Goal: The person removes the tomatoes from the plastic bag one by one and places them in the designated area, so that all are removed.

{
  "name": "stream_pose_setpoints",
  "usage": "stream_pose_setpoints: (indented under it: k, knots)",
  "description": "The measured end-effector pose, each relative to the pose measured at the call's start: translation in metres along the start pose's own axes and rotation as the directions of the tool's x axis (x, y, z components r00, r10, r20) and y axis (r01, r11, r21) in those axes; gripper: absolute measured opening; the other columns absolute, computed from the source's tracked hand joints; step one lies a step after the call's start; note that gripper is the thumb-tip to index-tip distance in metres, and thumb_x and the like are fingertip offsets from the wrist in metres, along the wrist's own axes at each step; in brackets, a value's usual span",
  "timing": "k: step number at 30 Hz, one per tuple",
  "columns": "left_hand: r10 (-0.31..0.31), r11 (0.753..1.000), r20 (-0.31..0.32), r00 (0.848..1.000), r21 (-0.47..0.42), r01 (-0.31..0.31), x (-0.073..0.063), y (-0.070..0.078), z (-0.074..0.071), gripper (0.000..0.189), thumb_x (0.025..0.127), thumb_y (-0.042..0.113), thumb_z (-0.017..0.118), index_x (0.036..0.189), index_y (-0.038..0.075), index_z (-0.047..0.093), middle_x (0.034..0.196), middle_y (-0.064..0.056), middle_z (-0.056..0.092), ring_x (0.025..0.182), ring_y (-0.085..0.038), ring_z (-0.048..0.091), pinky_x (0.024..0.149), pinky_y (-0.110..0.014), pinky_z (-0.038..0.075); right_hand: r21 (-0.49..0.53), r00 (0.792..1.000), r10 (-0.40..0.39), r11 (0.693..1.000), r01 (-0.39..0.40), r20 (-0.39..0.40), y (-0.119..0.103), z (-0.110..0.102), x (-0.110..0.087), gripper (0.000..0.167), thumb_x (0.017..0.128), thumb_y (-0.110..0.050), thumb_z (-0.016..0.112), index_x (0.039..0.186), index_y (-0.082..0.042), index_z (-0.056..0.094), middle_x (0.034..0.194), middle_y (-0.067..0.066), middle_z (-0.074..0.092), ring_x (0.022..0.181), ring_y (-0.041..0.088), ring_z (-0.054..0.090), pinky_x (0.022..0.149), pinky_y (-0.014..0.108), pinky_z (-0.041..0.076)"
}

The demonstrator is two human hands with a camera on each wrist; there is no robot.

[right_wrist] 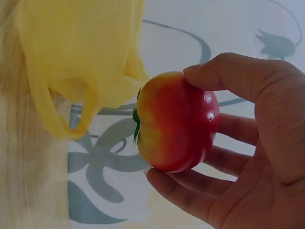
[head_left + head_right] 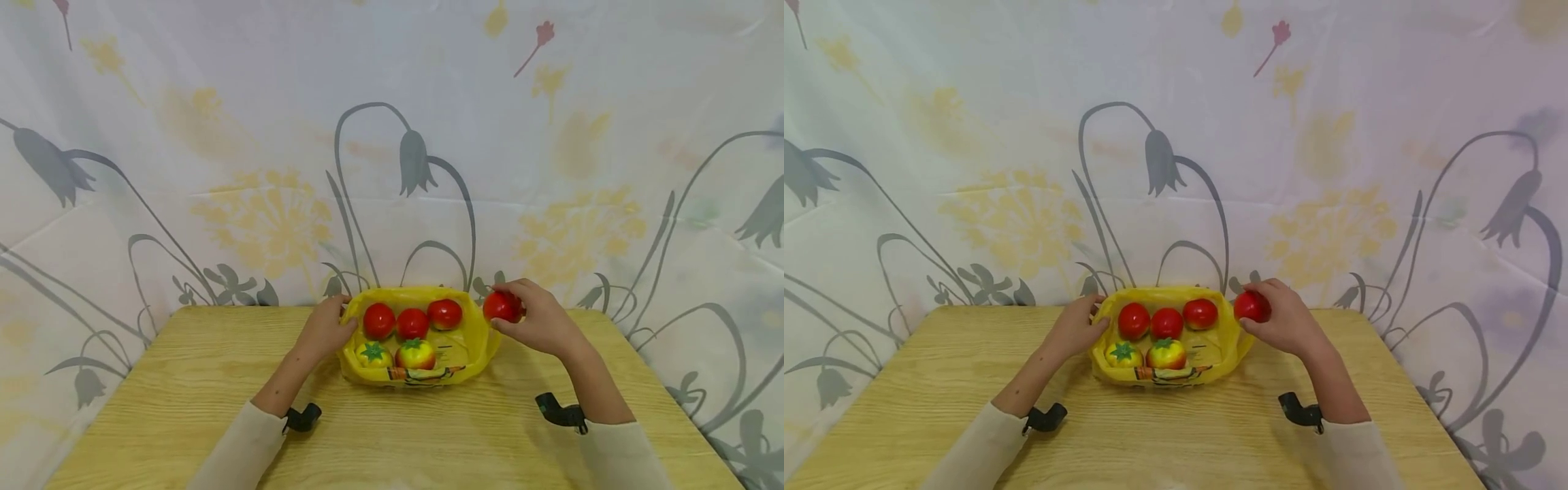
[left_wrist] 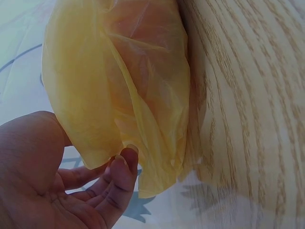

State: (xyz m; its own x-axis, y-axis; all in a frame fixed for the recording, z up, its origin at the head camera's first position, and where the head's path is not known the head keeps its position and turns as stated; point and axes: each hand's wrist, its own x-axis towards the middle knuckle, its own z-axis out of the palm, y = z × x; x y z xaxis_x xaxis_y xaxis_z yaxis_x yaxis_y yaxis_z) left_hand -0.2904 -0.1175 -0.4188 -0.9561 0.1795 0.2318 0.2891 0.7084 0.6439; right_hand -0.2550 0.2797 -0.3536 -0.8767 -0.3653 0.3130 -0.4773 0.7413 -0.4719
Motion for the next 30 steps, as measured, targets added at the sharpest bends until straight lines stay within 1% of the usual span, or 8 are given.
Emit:
stream_pose_setpoints:
  k: [5,8,10,15,22,27,30]
  knots:
    - [0.007,1.0,-0.006,1.0,0.008,-0.007,-0.002,-0.003,-0.001,0.045,0.097,0.011,0.066,0.136,-0.01,0.061,0.122,-0.024,0.07,0.109,-0.036,0.067,0.092,-0.048,0.057,-0.002,1.0,0.014,1.0,-0.014,-0.005,0.005,0.002,0.001,0.053,0.092,-0.015,0.082,0.139,0.001,0.063,0.131,0.022,0.063,0.108,0.037,0.064,0.086,0.051,0.06]
    - [0.009,1.0,-0.01,1.0,0.007,-0.009,-0.002,-0.003,0.0,0.043,0.097,0.01,0.067,0.135,-0.01,0.062,0.118,-0.023,0.07,0.105,-0.035,0.068,0.089,-0.047,0.058,-0.003,1.0,0.029,1.0,-0.029,-0.004,0.01,0.003,0.0,0.053,0.093,-0.015,0.081,0.14,0.001,0.063,0.132,0.023,0.062,0.108,0.037,0.064,0.087,0.051,0.06]
    - [0.011,1.0,-0.009,1.0,0.006,-0.011,-0.003,-0.003,-0.001,0.043,0.097,0.01,0.067,0.134,-0.009,0.063,0.117,-0.022,0.07,0.103,-0.034,0.067,0.087,-0.046,0.058,-0.009,0.999,0.039,0.999,-0.039,-0.006,0.015,0.004,0.0,0.055,0.093,-0.016,0.081,0.141,0.002,0.061,0.134,0.024,0.061,0.109,0.039,0.064,0.087,0.052,0.06]
    - [0.016,1.0,-0.006,1.0,0.006,-0.016,-0.003,-0.002,-0.001,0.043,0.097,0.01,0.066,0.135,-0.01,0.062,0.118,-0.022,0.07,0.105,-0.034,0.067,0.088,-0.047,0.057,-0.018,0.998,0.062,0.998,-0.062,-0.008,0.025,0.006,0.0,0.059,0.094,-0.016,0.08,0.143,0.006,0.058,0.137,0.029,0.058,0.111,0.042,0.063,0.089,0.055,0.059]
    - [0.012,1.0,0.0,1.0,0.01,-0.012,-0.003,-0.002,-0.002,0.044,0.097,0.011,0.066,0.136,-0.01,0.061,0.119,-0.023,0.07,0.107,-0.035,0.068,0.09,-0.047,0.058,-0.023,0.995,0.097,0.995,-0.098,-0.017,0.035,0.01,0.0,0.056,0.093,-0.016,0.08,0.141,0.005,0.06,0.133,0.028,0.056,0.109,0.042,0.062,0.089,0.056,0.059]
    - [0.008,1.0,-0.005,1.0,0.01,-0.008,-0.002,-0.001,-0.002,0.044,0.097,0.011,0.066,0.136,-0.01,0.061,0.12,-0.023,0.07,0.108,-0.035,0.068,0.091,-0.047,0.058,-0.016,0.995,0.095,0.995,-0.096,-0.037,0.043,0.012,0.0,0.055,0.093,-0.015,0.08,0.141,0.005,0.061,0.13,0.029,0.054,0.108,0.044,0.061,0.09,0.059,0.058]
    - [0.019,1.0,-0.002,1.0,0.01,-0.019,0.0,-0.001,0.0,0.045,0.097,0.012,0.067,0.136,-0.01,0.061,0.119,-0.022,0.07,0.106,-0.034,0.068,0.089,-0.046,0.058,-0.023,0.993,0.102,0.994,-0.103,-0.056,0.048,0.013,-0.001,0.055,0.092,-0.013,0.079,0.141,0.006,0.061,0.13,0.029,0.054,0.108,0.045,0.061,0.09,0.06,0.058]
